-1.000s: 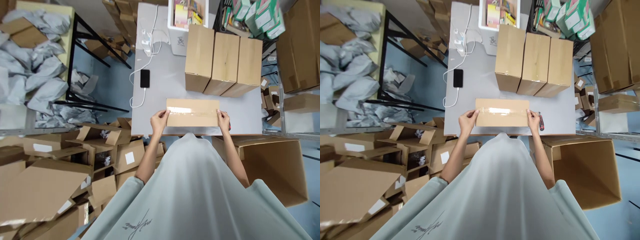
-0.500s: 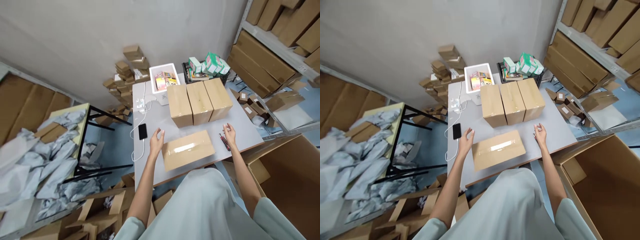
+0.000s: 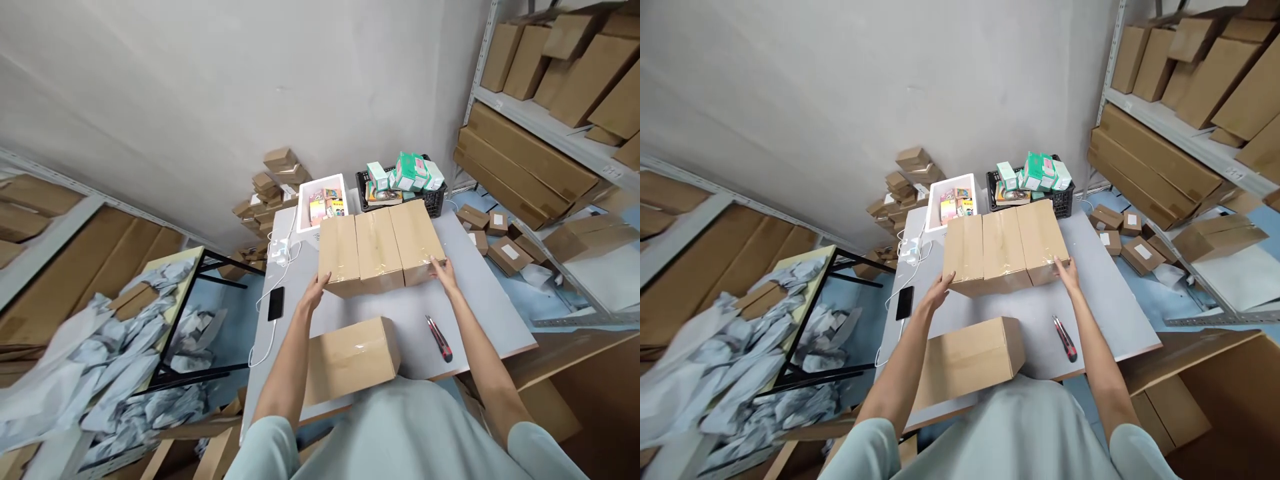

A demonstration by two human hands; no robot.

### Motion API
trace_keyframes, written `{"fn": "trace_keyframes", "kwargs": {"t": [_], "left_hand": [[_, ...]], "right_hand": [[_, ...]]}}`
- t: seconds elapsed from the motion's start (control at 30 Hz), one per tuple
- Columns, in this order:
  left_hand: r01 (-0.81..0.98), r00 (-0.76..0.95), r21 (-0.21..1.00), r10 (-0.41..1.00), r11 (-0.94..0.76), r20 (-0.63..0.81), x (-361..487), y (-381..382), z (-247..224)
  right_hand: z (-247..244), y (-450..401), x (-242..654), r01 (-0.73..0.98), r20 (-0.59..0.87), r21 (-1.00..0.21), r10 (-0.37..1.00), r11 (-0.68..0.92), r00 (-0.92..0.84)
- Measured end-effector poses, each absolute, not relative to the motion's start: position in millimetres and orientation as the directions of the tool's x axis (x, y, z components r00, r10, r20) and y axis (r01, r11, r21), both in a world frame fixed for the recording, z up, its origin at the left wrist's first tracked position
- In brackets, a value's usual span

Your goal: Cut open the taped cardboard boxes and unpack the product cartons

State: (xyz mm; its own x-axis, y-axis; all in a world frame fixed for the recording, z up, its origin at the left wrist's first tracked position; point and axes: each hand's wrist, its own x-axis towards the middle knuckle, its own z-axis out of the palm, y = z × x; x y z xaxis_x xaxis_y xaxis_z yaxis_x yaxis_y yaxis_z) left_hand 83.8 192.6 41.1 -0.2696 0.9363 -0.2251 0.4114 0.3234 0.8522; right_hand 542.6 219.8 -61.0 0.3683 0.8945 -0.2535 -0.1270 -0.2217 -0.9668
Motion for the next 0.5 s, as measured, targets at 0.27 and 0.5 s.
{"fn": "trace_keyframes", "kwargs": {"t": [0.27, 0.5], "left_hand": [[0.338, -0.224, 0.875, 0.933, 0.346, -0.282, 135, 180, 33], [0.360, -0.197, 0.883, 0.949, 0.302, -0.244, 206, 223, 17]], "right_hand": [[-74, 205, 612, -0.156, -0.259, -0.964, 0.890, -0.215, 0.375], [-63, 252, 684, -0.134, -0.287, -0.958, 0.840, -0.254, 0.460]]}}
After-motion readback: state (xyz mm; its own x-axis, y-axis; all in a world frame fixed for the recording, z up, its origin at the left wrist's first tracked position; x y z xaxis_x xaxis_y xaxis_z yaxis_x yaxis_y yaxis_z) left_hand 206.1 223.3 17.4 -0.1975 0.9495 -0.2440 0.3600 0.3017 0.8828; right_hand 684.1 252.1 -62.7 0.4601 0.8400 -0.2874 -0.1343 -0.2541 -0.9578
